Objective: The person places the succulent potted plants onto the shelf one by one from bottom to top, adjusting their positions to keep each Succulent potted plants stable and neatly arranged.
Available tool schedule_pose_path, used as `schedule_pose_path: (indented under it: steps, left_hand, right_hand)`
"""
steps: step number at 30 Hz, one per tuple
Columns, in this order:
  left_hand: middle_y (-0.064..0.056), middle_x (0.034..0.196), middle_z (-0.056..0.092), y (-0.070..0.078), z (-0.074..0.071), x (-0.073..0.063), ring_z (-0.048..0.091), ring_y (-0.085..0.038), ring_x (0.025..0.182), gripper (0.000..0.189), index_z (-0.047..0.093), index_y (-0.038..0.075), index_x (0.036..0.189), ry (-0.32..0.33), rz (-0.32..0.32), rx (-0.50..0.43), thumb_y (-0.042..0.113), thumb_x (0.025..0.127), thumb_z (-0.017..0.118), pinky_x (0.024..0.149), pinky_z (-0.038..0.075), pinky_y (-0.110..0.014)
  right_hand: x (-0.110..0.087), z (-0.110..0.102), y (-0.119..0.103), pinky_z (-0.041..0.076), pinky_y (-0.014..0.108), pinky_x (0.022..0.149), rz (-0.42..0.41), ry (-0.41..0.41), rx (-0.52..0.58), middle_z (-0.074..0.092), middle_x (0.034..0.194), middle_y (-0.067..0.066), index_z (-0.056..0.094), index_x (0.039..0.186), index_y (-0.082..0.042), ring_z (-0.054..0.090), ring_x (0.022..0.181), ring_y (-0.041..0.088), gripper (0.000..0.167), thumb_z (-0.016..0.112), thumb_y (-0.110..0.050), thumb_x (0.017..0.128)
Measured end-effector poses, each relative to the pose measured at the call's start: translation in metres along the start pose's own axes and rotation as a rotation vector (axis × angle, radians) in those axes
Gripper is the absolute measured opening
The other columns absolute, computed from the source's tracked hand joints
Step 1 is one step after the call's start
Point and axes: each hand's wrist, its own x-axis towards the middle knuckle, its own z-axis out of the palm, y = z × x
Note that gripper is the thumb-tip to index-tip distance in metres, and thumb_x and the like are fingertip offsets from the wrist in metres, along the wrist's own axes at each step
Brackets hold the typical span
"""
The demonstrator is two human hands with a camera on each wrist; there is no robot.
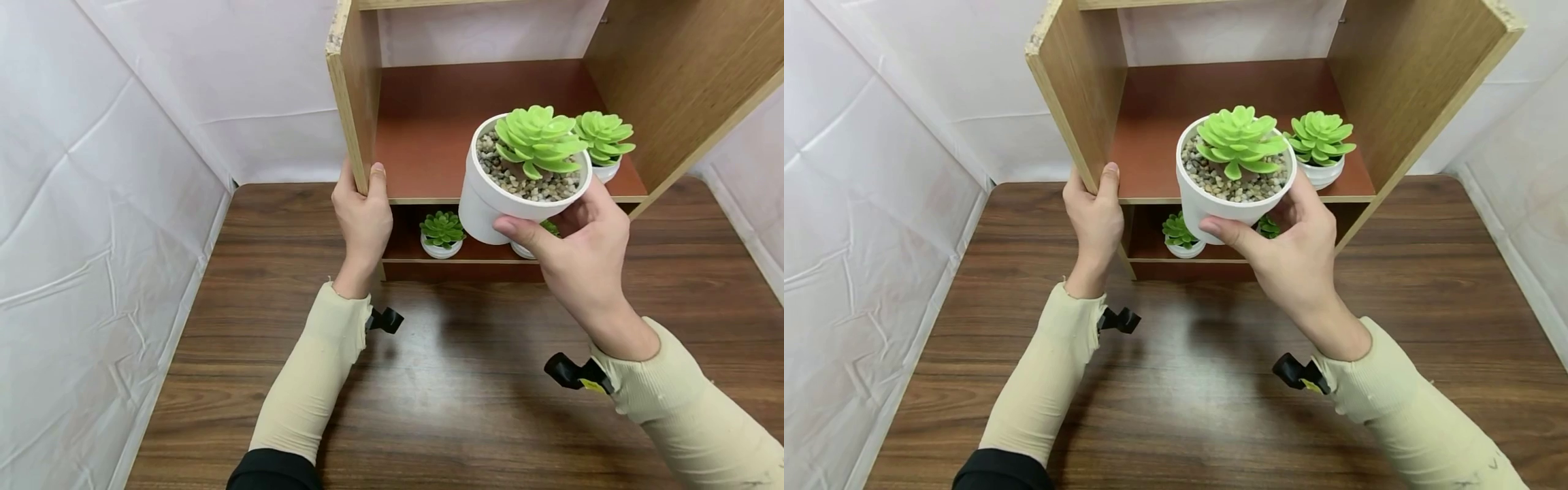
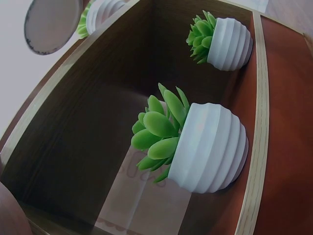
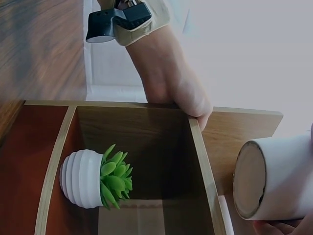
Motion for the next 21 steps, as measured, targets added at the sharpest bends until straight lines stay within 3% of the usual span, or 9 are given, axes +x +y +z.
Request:
schedule_pose_path:
  steps: [21]
  left_hand:
    - [-0.001, 0.058, 0.035, 0.0, 0.001, 0.0, 0.032, -0.017, 0.049, 0.009, 0.058, -0.001, 0.087, 0.015, -0.02, -0.004, 0.001, 0.095, 0.056, 0.048, 0.027, -0.026]
  right_hand:
    - [0.014, 0.011, 0.003, 0.048, 0.032, 0.09, -0.006, -0.028, -0.067, 0.062, 0.121, 0.021, 0.062, 0.125, 0.0, 0.059, 0.109, 0.032, 0.063, 0.088, 0.005, 0.067]
